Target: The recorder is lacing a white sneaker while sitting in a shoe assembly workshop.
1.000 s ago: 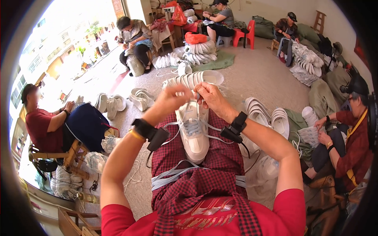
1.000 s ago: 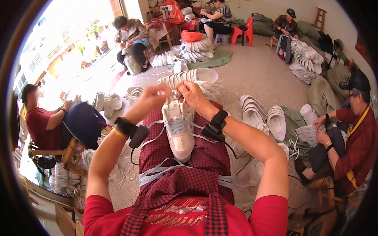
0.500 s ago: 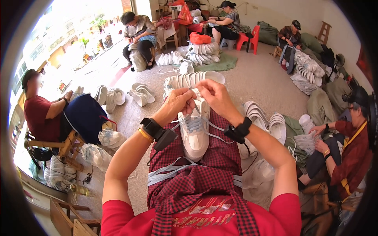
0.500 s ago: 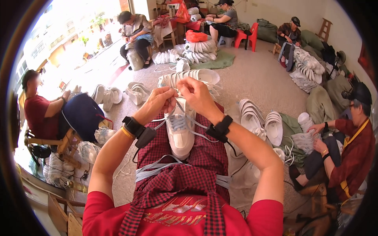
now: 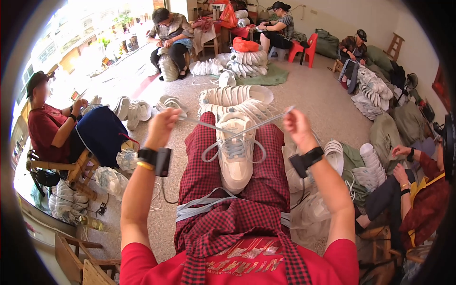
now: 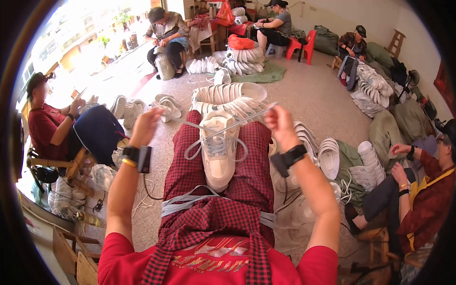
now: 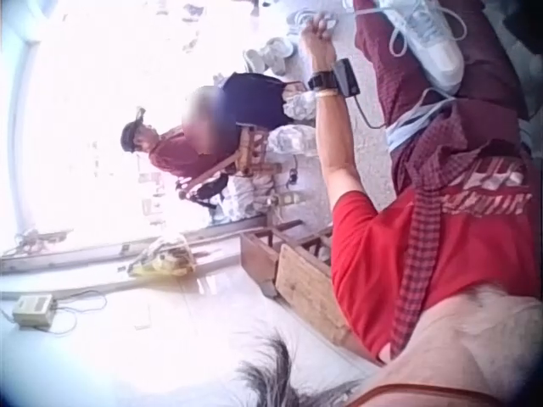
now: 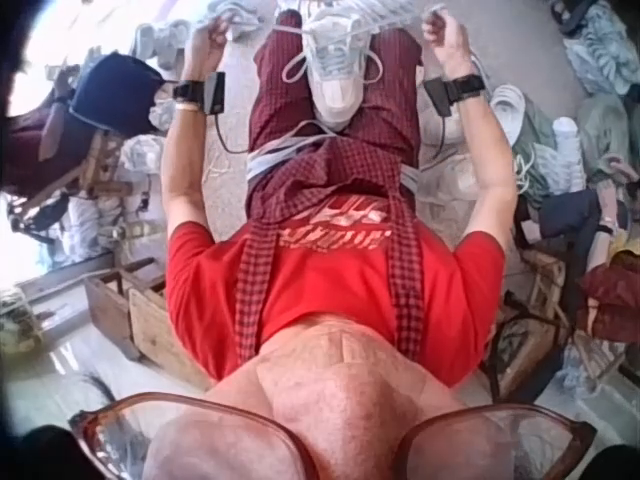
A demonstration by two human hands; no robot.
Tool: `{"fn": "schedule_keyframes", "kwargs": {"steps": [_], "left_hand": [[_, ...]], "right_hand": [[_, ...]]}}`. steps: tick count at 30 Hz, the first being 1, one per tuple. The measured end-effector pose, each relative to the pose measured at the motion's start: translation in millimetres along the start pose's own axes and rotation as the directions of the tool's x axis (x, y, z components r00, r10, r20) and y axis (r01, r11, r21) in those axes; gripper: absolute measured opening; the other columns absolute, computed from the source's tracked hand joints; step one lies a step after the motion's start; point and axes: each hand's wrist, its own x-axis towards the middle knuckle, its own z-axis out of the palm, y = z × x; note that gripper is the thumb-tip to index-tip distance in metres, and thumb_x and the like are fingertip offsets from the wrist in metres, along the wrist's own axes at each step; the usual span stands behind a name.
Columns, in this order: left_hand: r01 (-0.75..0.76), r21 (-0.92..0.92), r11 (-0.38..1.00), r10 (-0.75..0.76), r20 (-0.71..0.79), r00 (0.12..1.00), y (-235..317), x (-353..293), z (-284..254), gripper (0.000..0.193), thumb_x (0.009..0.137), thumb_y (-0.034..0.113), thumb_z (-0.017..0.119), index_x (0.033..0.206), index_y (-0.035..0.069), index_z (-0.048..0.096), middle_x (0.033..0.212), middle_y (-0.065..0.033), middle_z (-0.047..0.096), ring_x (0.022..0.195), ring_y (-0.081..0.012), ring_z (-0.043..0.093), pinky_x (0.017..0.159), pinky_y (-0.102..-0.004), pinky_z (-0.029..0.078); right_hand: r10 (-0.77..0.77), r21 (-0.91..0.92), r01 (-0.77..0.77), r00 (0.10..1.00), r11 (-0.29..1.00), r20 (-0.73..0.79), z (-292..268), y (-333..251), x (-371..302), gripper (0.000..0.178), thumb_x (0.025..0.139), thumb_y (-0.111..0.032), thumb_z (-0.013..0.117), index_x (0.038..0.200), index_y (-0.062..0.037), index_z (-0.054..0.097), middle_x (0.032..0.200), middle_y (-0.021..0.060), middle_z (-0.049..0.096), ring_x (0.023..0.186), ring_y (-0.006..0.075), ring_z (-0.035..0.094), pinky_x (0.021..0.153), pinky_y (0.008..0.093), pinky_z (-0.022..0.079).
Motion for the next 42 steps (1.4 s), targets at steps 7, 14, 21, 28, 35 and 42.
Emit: {"fn": "schedule_keyframes", "kwargs": {"steps": [7, 14, 21, 28, 35, 42], "left_hand": [[-0.161, 0.019, 0.987, 0.151, -0.469, 0.870, 27.6, 4.1, -96.1, 0.028, 0.099, 0.010, 0.048, 0.125, 0.001, 0.053, 0.116, -0.0164, 0.068, 0.083, -0.0107, 0.070, 0.051, -0.0150, 0.044], [-0.245, 0.768, 0.592, 0.418, -0.032, 0.908, -28.3, -33.9, -23.8, 0.056, 0.088, 0.005, 0.058, 0.141, 0.000, 0.040, 0.109, -0.0167, 0.069, 0.079, -0.0215, 0.072, 0.062, -0.0269, 0.054], [-0.573, 0.772, 0.275, 0.361, 0.470, 0.805, -58.0, -63.8, 55.9, 0.028, 0.085, 0.005, 0.060, 0.113, 0.004, 0.063, 0.106, -0.0089, 0.067, 0.097, -0.0171, 0.065, 0.068, -0.0289, 0.054], [-0.535, 0.761, 0.368, 0.162, 0.514, 0.842, -58.0, -51.3, 69.8, 0.017, 0.088, 0.014, 0.066, 0.099, 0.001, 0.065, 0.092, -0.0074, 0.066, 0.085, -0.0168, 0.063, 0.070, -0.0316, 0.053], [-0.639, 0.739, 0.215, 0.292, 0.575, 0.764, -48.1, -45.7, 49.0, 0.010, 0.088, 0.009, 0.064, 0.087, 0.000, 0.065, 0.077, -0.0086, 0.062, 0.064, -0.0150, 0.056, 0.059, -0.0303, 0.046], [-0.532, 0.830, 0.170, 0.300, 0.471, 0.830, -26.4, -44.3, 9.7, 0.013, 0.084, 0.012, 0.069, 0.087, 0.000, 0.063, 0.077, -0.0088, 0.058, 0.064, -0.0185, 0.055, 0.061, -0.0316, 0.045]], "right_hand": [[-0.084, -0.215, 0.022, 0.955, 0.976, -0.284, -69.4, -28.4, 5.6, 0.032, 0.094, -0.030, 0.055, 0.108, -0.0031, 0.067, 0.077, 0.0060, 0.070, 0.054, 0.0093, 0.058, 0.042, 0.0207, 0.038], [-0.252, -0.984, 0.160, 0.952, -0.072, 0.174, -45.0, 18.5, -12.2, 0.023, 0.087, -0.018, 0.057, 0.103, -0.0022, 0.064, 0.078, 0.0140, 0.070, 0.066, 0.0293, 0.068, 0.058, 0.0374, 0.053], [-0.402, -0.754, 0.656, 0.701, 0.037, 0.589, 65.4, 37.6, -48.9, 0.029, 0.080, -0.002, 0.056, 0.109, -0.0010, 0.056, 0.088, 0.0162, 0.066, 0.080, 0.0338, 0.065, 0.077, 0.0428, 0.052], [-0.157, -0.750, 0.643, 0.766, 0.153, 0.624, 73.3, 44.8, -52.4, 0.017, 0.084, -0.006, 0.060, 0.099, -0.0004, 0.056, 0.085, 0.0211, 0.065, 0.083, 0.0390, 0.065, 0.074, 0.0461, 0.051], [-0.221, -0.791, 0.564, 0.762, -0.237, 0.609, 34.1, 18.0, -24.7, 0.013, 0.091, -0.016, 0.056, 0.092, -0.0049, 0.062, 0.079, 0.0164, 0.065, 0.079, 0.0388, 0.064, 0.069, 0.0468, 0.051], [-0.089, -0.730, 0.550, 0.771, -0.405, 0.630, -10.7, -15.7, -17.5, 0.015, 0.083, -0.008, 0.056, 0.094, -0.0107, 0.066, 0.104, 0.0089, 0.064, 0.101, 0.0328, 0.059, 0.083, 0.0440, 0.048]]}}
